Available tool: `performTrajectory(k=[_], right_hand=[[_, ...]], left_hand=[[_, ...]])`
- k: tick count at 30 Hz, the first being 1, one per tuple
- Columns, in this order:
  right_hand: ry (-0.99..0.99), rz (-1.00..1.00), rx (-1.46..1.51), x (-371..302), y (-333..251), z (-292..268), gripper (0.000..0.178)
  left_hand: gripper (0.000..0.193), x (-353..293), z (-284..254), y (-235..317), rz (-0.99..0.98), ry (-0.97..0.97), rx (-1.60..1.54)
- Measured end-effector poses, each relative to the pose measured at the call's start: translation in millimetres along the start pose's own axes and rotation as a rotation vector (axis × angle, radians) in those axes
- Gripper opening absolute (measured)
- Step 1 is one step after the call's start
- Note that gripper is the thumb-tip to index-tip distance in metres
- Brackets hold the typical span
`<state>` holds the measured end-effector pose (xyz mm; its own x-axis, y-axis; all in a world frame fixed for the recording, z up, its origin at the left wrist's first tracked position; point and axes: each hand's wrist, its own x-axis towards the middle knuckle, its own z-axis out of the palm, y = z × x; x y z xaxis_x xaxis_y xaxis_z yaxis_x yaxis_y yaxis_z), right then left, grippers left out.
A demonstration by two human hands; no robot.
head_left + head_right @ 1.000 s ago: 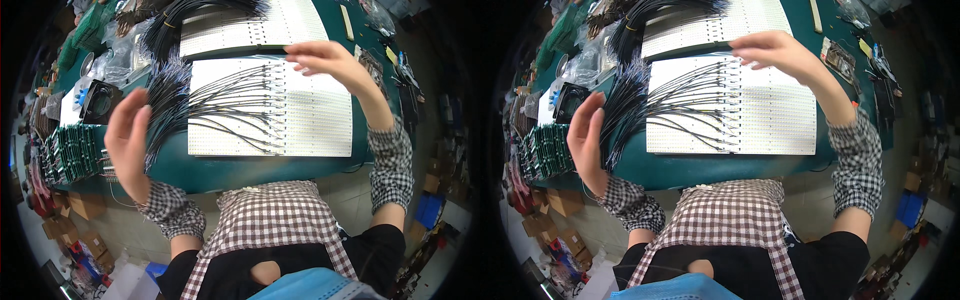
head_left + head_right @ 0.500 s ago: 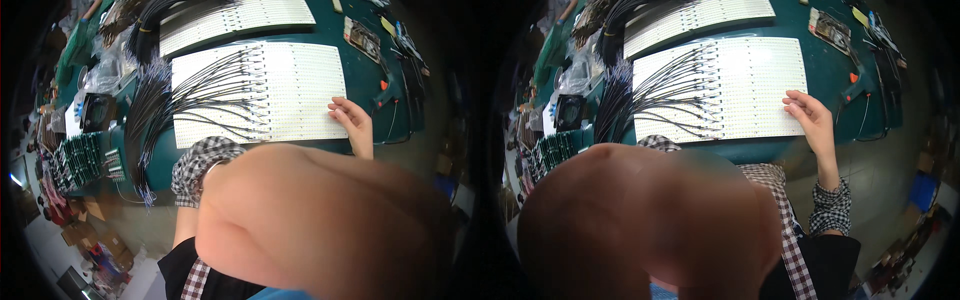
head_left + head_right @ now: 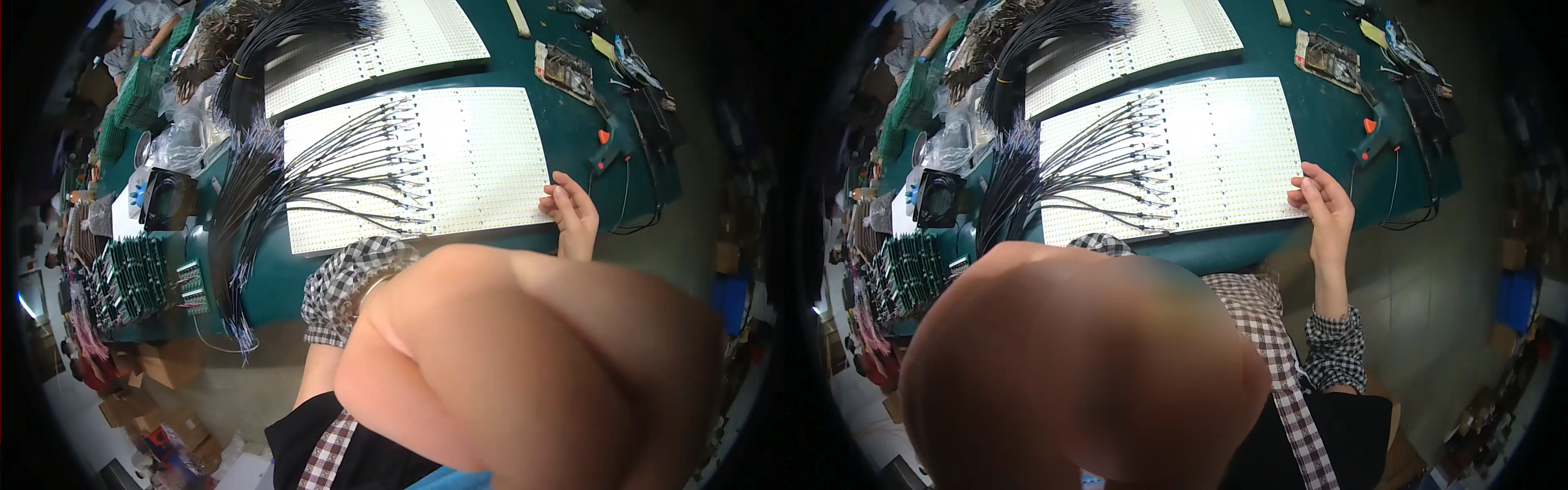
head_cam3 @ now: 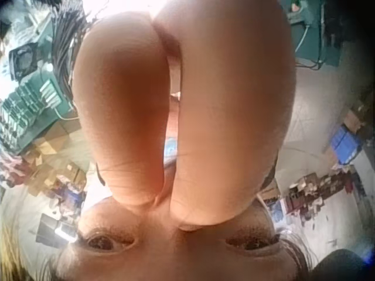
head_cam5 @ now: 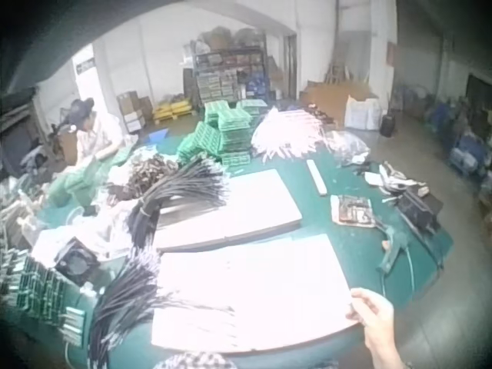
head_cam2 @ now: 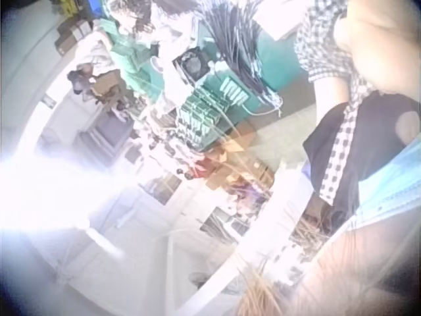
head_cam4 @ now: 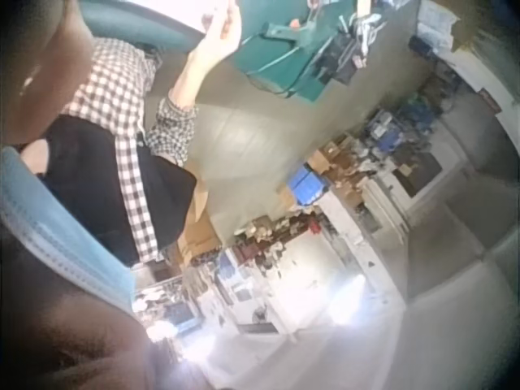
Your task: The person uses a soldering iron to attach black wires to a large white LED panel on a green workbench. They systematically solder multiple connection points along the panel's edge, handling the wires and tool with both hands.
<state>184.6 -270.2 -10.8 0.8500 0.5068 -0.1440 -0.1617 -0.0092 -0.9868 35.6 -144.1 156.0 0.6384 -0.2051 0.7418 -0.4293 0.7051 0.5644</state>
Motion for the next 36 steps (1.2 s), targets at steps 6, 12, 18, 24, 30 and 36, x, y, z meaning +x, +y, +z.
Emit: performTrajectory(k=[6,12,18,24,30,36], right_hand=[[0.098,-0.006,0.019,1.4,-0.2,1.0,0.03],[0.081,-0.045,0.042,17.2,-18.6,27.8,0.029],[0.139,-0.09,0.014,46.0,-2.0,10.6,0.026],[0.143,-0.146,-0.145,61.3,3.4,11.0,0.024],[0.134,-0.127,-0.11,67.4,11.3,12.8,0.022],[0.141,-0.118,-0.098,71.0,16.9,10.1,0.021]], left_hand=[[0.033,-7.3,-9.4,10.6,0.013,-0.045,-0.054],[0.036,-8.9,-15.5,29.6,0.029,0.012,-0.016],[0.039,-5.4,-47.7,52.4,0.006,0.114,-0.042],[0.042,-15.8,-65.1,73.4,-0.07,0.369,-0.091],[0.024,-39.0,-71.4,51.1,0.118,0.458,0.545],[0.034,-56.1,-65.0,43.0,0.38,0.25,0.794]])
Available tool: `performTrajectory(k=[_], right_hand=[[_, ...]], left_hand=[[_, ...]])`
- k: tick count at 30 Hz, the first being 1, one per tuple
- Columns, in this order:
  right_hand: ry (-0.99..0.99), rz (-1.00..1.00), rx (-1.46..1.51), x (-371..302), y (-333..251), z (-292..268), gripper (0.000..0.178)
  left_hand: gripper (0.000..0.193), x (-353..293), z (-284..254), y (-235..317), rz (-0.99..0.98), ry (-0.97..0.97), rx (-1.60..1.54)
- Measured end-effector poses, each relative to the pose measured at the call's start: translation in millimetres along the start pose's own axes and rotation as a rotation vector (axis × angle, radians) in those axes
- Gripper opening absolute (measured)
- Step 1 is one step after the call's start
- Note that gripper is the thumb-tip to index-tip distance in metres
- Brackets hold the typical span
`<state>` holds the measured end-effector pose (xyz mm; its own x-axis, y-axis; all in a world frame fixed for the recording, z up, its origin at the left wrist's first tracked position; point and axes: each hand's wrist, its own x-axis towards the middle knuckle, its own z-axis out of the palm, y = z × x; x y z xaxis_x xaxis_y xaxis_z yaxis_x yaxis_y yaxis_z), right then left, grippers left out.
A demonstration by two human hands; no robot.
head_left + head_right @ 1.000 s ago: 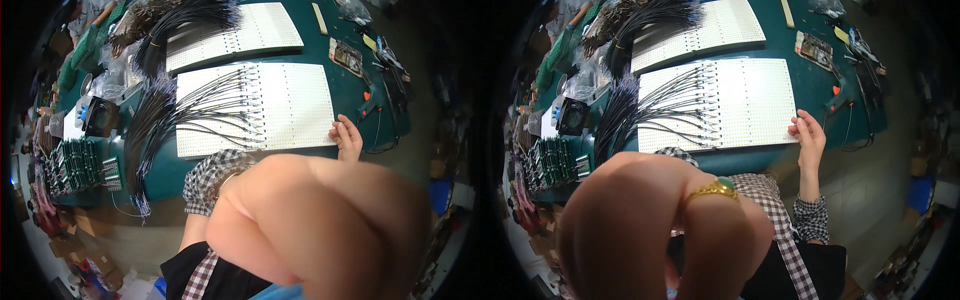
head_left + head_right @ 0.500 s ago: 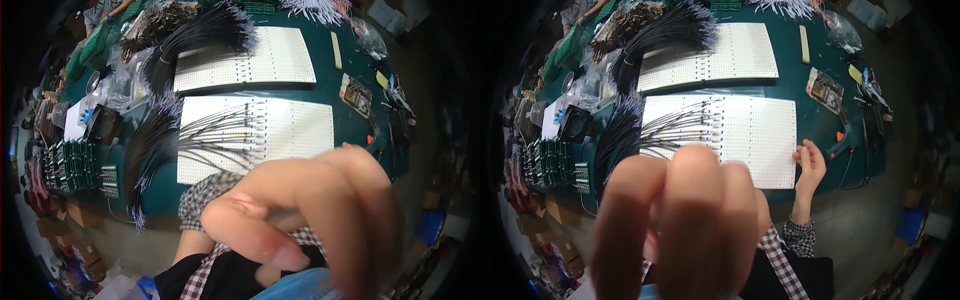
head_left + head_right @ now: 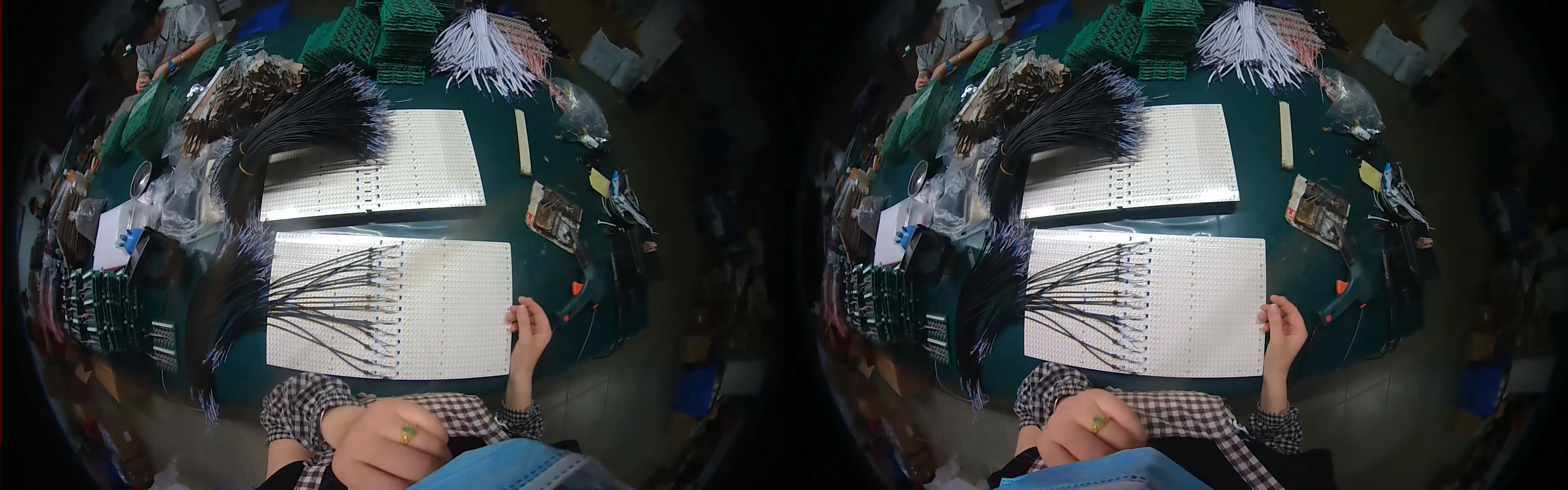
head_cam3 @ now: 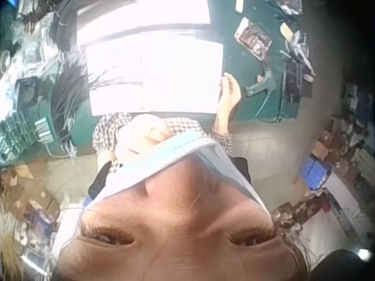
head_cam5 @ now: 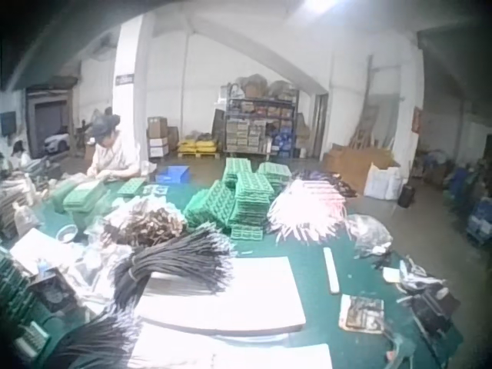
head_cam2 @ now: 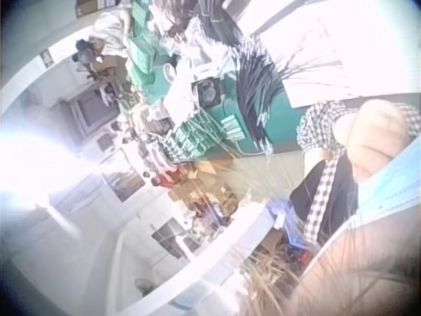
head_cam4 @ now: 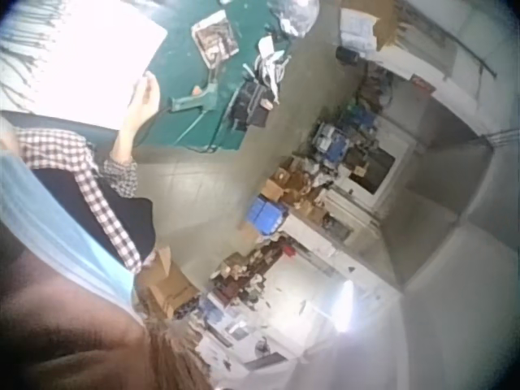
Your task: The person uses a soldering iron to attach black wires to a large white LED panel on a green workbench. They systematically solder multiple connection points along the panel's edge, handling the wires and tool with both hands.
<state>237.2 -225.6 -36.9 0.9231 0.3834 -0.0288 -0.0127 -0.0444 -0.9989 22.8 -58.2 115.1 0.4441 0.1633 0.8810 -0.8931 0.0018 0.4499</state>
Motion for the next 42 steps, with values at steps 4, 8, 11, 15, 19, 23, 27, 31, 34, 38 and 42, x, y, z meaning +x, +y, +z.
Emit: performTrajectory(k=[4,8,11,15,19,23,27,31,34,38,42], right_hand=[[0.002,0.014,-0.035,3.3,-1.7,0.0,0.021],[-0.018,0.002,-0.01,1.2,-1.1,3.0,0.021],[-0.018,0.021,0.005,1.2,-1.6,-0.4,0.022],[0.064,-0.025,0.02,2.6,-0.9,-16.2,0.024],[0.047,0.002,0.071,-2.5,15.2,-17.8,0.024],[0.063,0.058,0.191,-0.7,21.1,-17.6,0.025],[0.006,0.069,0.326,5.2,26.0,-19.3,0.028],[-0.006,0.043,0.332,6.2,32.0,-23.1,0.029],[0.021,0.022,0.324,5.1,31.3,-23.3,0.029],[0.005,-0.001,0.312,5.7,33.2,-25.7,0.03],[0.021,-0.01,0.271,6.5,34.7,-25.0,0.029]], left_hand=[[0.037,-1.7,6.4,-0.3,0.021,0.099,-0.028],[0.031,4.4,4.7,15.8,-0.041,0.049,0.071],[0.029,4.5,-4.2,10.3,0.122,-0.064,0.013],[0.02,11.2,-31.3,9.6,-0.132,-0.152,-0.022],[0.014,-35.8,-31.7,24.4,-0.593,0.261,0.613],[0.03,-56.8,-65.5,6.6,-0.971,0.462,1.056],[0.032,-72.5,-100.7,-24.5,-0.878,0.349,1.206],[0.03,-90.1,-121.1,-49.9,-0.859,0.119,1.355],[0.027,-97.6,-123.6,-58.7,-0.841,0.098,1.363],[0.025,-100.0,-122.7,-61.9,-0.832,0.158,1.335],[0.024,-101.9,-122.7,-62.4,-0.816,0.202,1.314]])
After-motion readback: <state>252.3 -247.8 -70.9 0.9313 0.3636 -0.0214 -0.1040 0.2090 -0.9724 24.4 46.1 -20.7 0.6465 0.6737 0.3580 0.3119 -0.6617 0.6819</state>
